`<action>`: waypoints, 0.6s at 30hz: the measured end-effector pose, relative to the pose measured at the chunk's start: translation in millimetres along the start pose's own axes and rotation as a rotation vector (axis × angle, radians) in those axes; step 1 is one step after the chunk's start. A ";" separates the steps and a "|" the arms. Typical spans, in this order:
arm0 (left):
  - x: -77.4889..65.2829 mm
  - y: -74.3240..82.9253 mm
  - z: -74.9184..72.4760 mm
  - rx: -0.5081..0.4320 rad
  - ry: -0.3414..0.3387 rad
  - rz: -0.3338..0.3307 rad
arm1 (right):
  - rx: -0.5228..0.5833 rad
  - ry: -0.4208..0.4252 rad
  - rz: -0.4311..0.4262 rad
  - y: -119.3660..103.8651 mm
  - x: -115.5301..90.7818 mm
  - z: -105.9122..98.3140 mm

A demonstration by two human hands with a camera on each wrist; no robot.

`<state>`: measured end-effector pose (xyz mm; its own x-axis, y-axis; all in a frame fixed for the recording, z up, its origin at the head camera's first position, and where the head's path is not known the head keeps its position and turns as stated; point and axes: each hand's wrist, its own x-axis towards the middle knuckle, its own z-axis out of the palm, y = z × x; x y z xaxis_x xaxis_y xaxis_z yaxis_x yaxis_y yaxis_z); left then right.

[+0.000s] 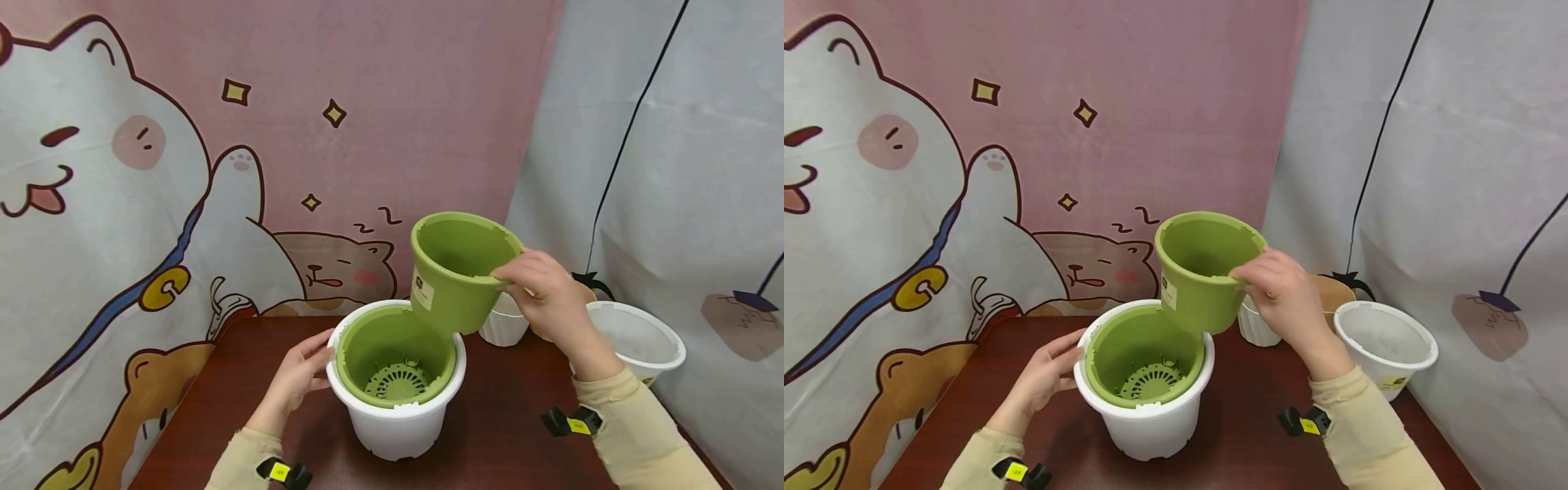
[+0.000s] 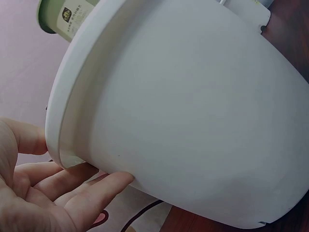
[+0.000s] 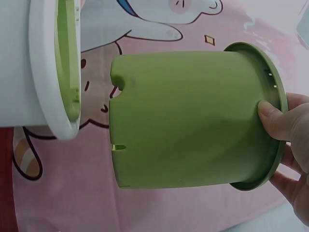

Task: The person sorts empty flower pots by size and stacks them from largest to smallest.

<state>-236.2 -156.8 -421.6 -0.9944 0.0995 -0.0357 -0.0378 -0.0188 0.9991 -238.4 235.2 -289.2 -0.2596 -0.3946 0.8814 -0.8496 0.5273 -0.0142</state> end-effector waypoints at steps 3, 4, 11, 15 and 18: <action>0.0 -0.3 -0.5 -0.002 0.001 -0.003 | 0.012 -0.002 -0.009 -4.3 3.4 4.4; -0.2 -0.1 -0.4 -0.002 -0.001 -0.004 | 0.016 -0.002 -0.015 -5.6 4.5 5.9; 0.1 -0.2 -0.5 0.001 0.013 -0.009 | 0.072 -0.017 -0.033 -14.1 7.4 17.8; -0.1 0.0 -0.1 0.001 0.006 -0.004 | 0.104 -0.039 -0.045 -18.3 7.4 25.3; -0.3 -0.3 -0.1 -0.001 -0.001 0.002 | 0.119 -0.043 -0.060 -21.9 7.5 31.0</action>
<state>-235.9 -156.9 -421.9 -0.9944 0.1006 -0.0337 -0.0359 -0.0200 0.9992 -236.0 197.4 -296.9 -0.2238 -0.4564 0.8612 -0.9120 0.4096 -0.0200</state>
